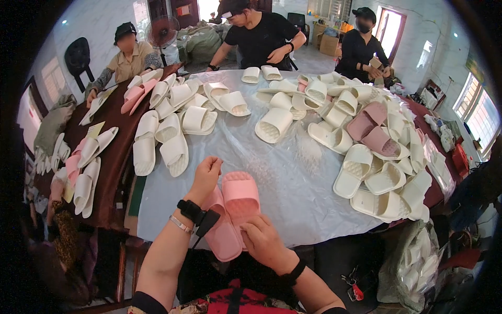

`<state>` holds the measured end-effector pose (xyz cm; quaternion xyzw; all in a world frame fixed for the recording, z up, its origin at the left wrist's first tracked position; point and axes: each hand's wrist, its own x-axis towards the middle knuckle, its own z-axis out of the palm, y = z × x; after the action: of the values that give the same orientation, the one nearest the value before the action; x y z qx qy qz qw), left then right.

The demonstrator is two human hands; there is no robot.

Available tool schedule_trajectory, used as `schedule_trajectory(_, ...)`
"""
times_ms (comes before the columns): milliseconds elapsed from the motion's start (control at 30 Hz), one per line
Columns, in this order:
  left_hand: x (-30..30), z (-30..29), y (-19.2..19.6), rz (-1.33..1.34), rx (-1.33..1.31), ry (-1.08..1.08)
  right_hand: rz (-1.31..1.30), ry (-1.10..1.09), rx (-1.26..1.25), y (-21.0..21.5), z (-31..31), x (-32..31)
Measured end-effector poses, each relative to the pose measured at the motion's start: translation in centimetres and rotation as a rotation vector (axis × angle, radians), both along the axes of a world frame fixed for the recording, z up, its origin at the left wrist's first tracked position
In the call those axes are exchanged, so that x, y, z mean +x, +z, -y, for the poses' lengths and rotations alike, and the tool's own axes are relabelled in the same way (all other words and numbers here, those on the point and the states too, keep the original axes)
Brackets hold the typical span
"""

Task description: The person is assembling slipper components by attaching or checking straps on the soles.

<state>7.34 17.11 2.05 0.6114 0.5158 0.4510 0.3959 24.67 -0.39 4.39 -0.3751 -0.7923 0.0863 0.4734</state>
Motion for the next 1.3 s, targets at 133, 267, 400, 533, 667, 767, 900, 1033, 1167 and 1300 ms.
schedule_trajectory(133,0.9,-0.2,-0.5,-0.083,0.013,0.036,0.202,-0.117,-0.06,-1.3,-0.5,0.2)
schedule_trajectory(267,1.0,0.3,-0.8,-0.386,0.011,-0.05,0.426,-0.172,-0.172,-2.4,-1.2,-0.3)
schedule_trajectory(400,1.3,0.4,-0.7,-0.519,-0.04,-0.258,0.438,-0.174,-0.176,-2.3,-1.5,-0.7)
schedule_trajectory(533,1.3,0.8,0.1,-0.484,-0.117,-0.354,0.541,-0.204,-0.173,-2.1,-2.3,-1.0)
schedule_trajectory(667,1.2,1.3,0.6,-0.531,-0.201,-0.561,0.462,-0.077,-0.575,-0.6,-3.6,-1.4)
schedule_trajectory(767,1.5,1.3,0.2,-0.506,-0.24,-0.567,0.545,-0.034,-0.845,-0.2,-4.7,-1.4)
schedule_trajectory(900,1.6,1.9,1.1,-0.354,-0.296,-0.511,0.481,-0.104,-0.544,-2.3,-4.4,-0.9)
schedule_trajectory(1033,0.8,1.3,-0.6,-0.185,-0.343,-0.447,0.379,-0.15,-0.101,-2.1,-4.4,-0.6)
schedule_trajectory(1167,-0.1,2.2,-0.2,0.084,-0.263,-0.271,0.522,-0.103,-0.376,-0.5,-2.7,0.9)
schedule_trajectory(1300,-0.3,4.7,2.3,0.086,-0.087,-0.256,0.329,-0.149,-0.395,2.1,-2.5,1.7)
